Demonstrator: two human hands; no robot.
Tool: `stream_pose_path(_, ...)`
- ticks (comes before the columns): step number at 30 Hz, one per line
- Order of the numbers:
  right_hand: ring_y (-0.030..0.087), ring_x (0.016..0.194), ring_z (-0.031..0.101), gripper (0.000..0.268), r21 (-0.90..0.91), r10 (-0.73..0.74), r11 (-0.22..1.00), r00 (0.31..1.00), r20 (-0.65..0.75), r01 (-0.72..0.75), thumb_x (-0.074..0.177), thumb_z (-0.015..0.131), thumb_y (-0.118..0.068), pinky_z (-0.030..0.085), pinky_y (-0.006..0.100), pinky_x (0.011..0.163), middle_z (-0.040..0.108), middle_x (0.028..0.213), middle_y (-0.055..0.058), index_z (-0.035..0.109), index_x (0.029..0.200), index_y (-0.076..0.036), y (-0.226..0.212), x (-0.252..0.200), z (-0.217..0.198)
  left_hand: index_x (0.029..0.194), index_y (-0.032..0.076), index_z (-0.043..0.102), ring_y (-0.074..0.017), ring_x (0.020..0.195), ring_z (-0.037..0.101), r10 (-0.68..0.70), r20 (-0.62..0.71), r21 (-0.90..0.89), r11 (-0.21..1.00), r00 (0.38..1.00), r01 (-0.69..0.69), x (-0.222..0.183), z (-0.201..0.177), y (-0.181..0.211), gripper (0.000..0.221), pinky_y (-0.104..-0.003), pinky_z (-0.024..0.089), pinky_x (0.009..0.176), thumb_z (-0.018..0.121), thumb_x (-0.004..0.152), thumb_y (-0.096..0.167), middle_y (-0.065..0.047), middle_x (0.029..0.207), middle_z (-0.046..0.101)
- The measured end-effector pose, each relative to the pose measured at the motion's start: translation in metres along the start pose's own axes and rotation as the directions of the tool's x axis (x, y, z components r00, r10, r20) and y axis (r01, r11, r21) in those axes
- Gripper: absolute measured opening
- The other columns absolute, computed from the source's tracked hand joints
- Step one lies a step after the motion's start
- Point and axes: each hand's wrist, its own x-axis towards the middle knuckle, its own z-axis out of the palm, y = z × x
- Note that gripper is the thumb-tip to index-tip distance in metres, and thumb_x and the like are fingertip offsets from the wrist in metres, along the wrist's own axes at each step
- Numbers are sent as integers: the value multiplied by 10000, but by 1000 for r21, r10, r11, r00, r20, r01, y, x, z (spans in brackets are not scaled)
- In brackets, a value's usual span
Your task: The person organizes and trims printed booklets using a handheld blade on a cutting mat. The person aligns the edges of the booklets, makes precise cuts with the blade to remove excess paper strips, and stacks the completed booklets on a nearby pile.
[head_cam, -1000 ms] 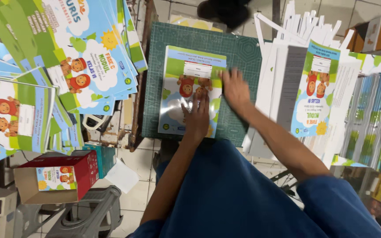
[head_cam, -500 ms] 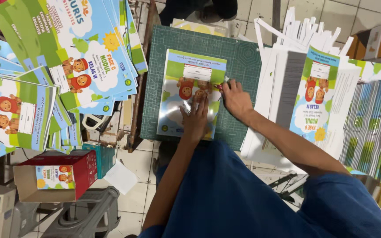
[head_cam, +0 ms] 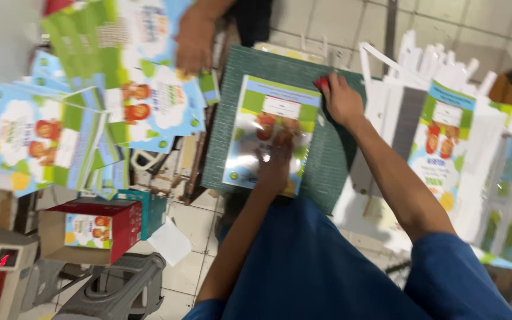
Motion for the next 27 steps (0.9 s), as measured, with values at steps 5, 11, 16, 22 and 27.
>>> stream_pose_path(5, 405, 905, 679, 283, -70, -142, 989, 968, -206, 130, 1044, 659, -204, 560, 500, 737, 676, 1056, 148, 652, 1325, -171, -22, -38, -13, 1645, 75, 15, -323, 1616, -37, -21, 224, -127, 991, 974, 50, -7, -27, -1, 1126, -816, 115, 1126, 691, 757, 227, -103, 1749, -57)
stream_pose_path(11, 424, 912, 656, 363, 96, 1, 995, 954, -298, 29, 1079, 638, -171, 533, 510, 749, 670, 1109, 187, 582, 1411, -35, -23, -45, -13, 1613, 89, -56, -313, 1581, -177, 106, 175, -356, 934, 979, -37, -5, -22, -14, 1162, -829, -117, 1111, 715, 788, 365, -100, 1717, -131)
stream_pose_path(16, 393, 930, 673, 258, 34, -130, 989, 956, -262, 144, 1037, 657, -159, 551, 476, 775, 674, 1066, 155, 686, 1290, -120, -31, -53, -8, 1654, 90, -5, -341, 1609, -114, 109, -37, -290, 950, 993, -115, -8, 9, -19, 1150, -844, -90, 1095, 685, 802, 437, -114, 1749, -87)
stream_pose_path(22, 364, 881, 678, 283, -157, -217, 970, 950, -225, 185, 988, 673, -148, 557, 469, 701, 662, 960, 122, 686, 1270, -124, -34, -45, -3, 1658, 101, 110, -344, 1610, -20, 108, -179, -269, 951, 978, -154, -10, 17, -20, 1137, -871, -12, 1079, 673, 784, 561, -112, 1744, 0)
stream_pose_path(27, 346, 833, 694, 304, -69, -340, 940, 931, -133, 333, 1009, 639, -121, 573, 445, 659, 693, 1055, 118, 634, 1313, -126, -44, -80, -12, 1639, 96, 136, -356, 1596, 3, 103, -193, -340, 926, 976, -165, -18, -11, -16, 1104, -850, 28, 1107, 702, 795, 528, -101, 1733, 48)
